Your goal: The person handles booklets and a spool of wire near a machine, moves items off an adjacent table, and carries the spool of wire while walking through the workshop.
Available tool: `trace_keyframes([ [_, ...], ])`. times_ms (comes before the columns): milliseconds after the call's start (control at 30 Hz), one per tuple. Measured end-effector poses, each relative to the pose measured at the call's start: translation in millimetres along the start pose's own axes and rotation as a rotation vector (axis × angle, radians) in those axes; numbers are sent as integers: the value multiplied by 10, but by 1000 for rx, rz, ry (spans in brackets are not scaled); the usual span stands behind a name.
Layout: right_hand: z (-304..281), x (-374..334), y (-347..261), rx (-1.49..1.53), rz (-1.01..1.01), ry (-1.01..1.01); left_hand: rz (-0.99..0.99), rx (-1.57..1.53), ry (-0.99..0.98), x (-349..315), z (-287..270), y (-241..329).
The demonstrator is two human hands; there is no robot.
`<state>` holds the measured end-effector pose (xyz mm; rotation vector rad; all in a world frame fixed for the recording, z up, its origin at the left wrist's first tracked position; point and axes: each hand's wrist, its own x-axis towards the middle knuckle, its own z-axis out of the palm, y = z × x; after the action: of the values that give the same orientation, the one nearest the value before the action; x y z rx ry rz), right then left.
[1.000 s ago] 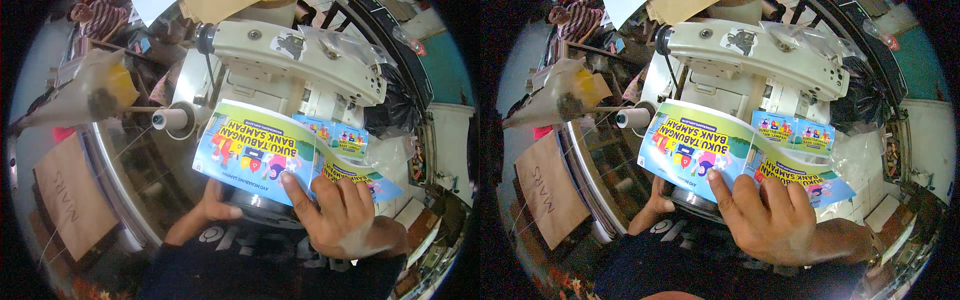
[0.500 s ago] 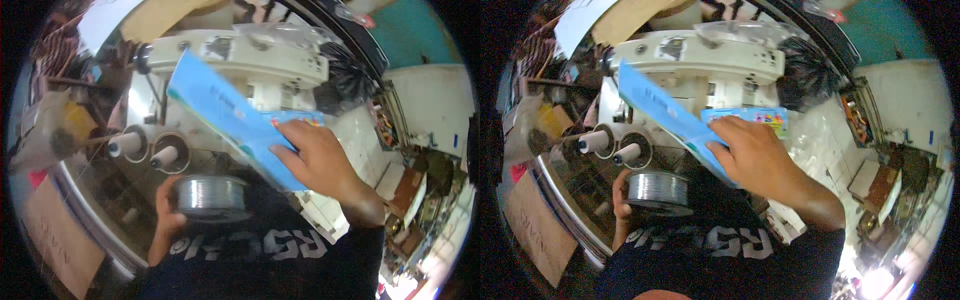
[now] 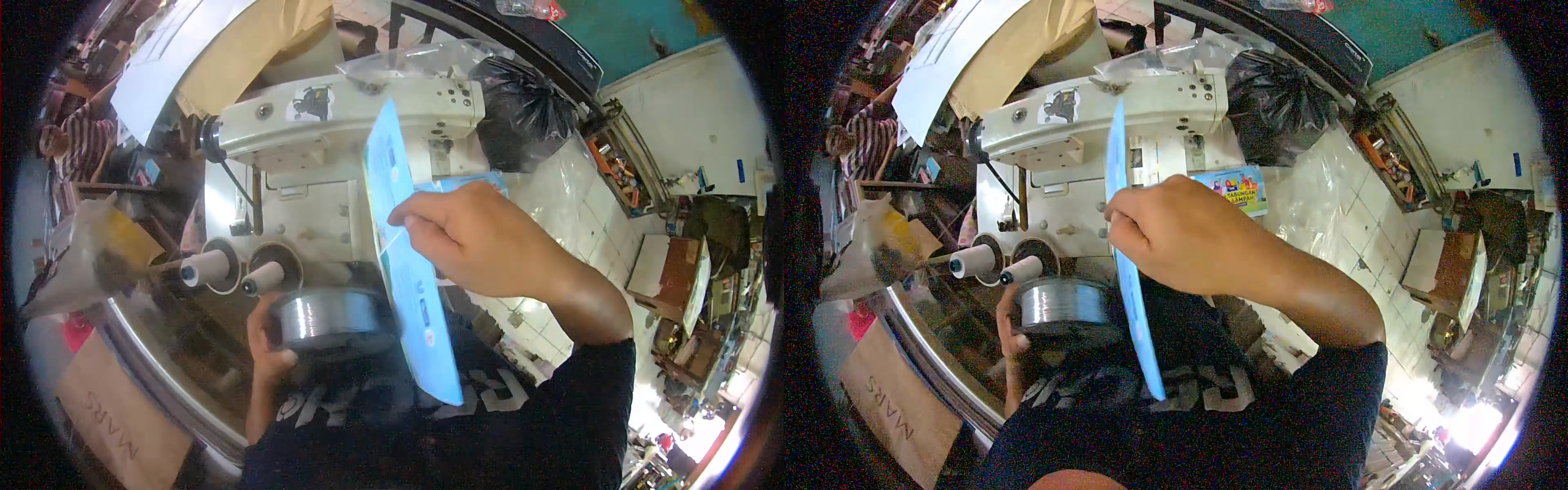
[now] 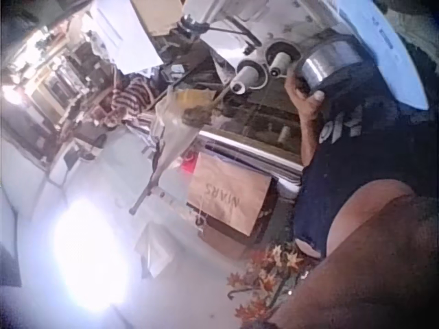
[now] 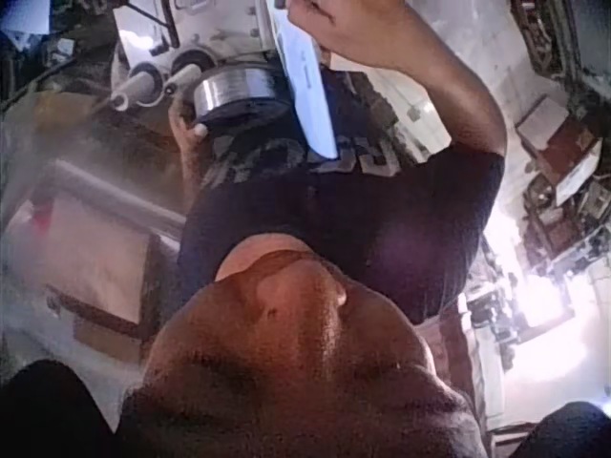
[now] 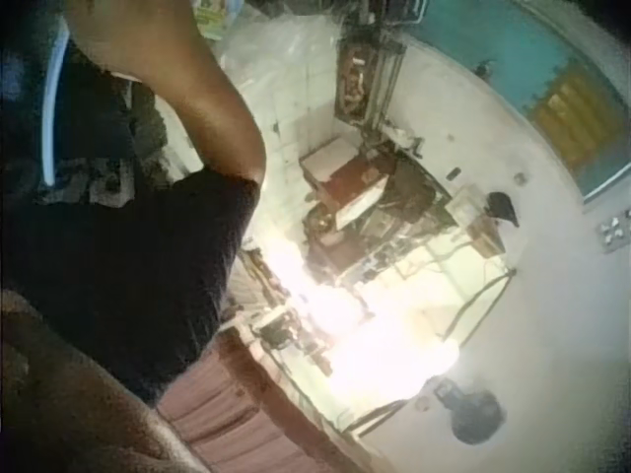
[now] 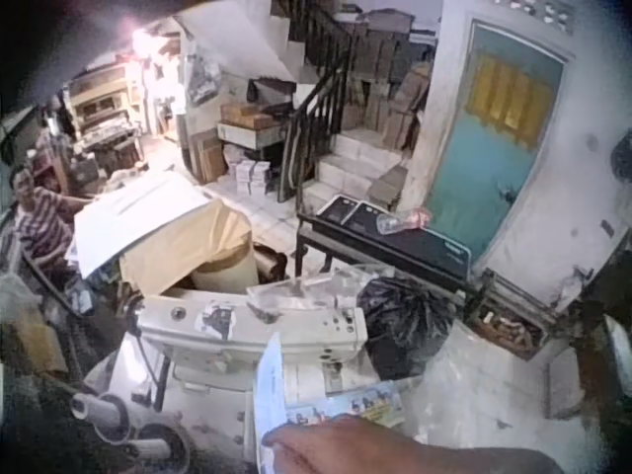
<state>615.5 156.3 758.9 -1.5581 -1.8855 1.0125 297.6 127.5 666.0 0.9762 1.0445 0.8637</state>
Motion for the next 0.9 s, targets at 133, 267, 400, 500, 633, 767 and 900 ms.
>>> trace_keyframes([
  [133,4,-31,5,-17,-21,-8,-1,33,-88,41,-116,-60],
  [267,-210,-64,118,-222,20,-190,-93,54,-109,48,-124,3],
  [400,-305,-314,341,-249,181,-236,-93,89,-1,-24,-147,54],
  [500,-145,-402,635,-439,284,-242,-69,138,16,-65,-296,-30],
  [633,73,-315,1216,-742,113,-177,-109,43,216,-141,-292,-37],
  [767,282,-188,1579,-1020,35,98,-102,99,207,-193,-370,-75],
  [900,507,-469,2286,-1114,50,162,-21,137,343,-327,-343,-243],
])
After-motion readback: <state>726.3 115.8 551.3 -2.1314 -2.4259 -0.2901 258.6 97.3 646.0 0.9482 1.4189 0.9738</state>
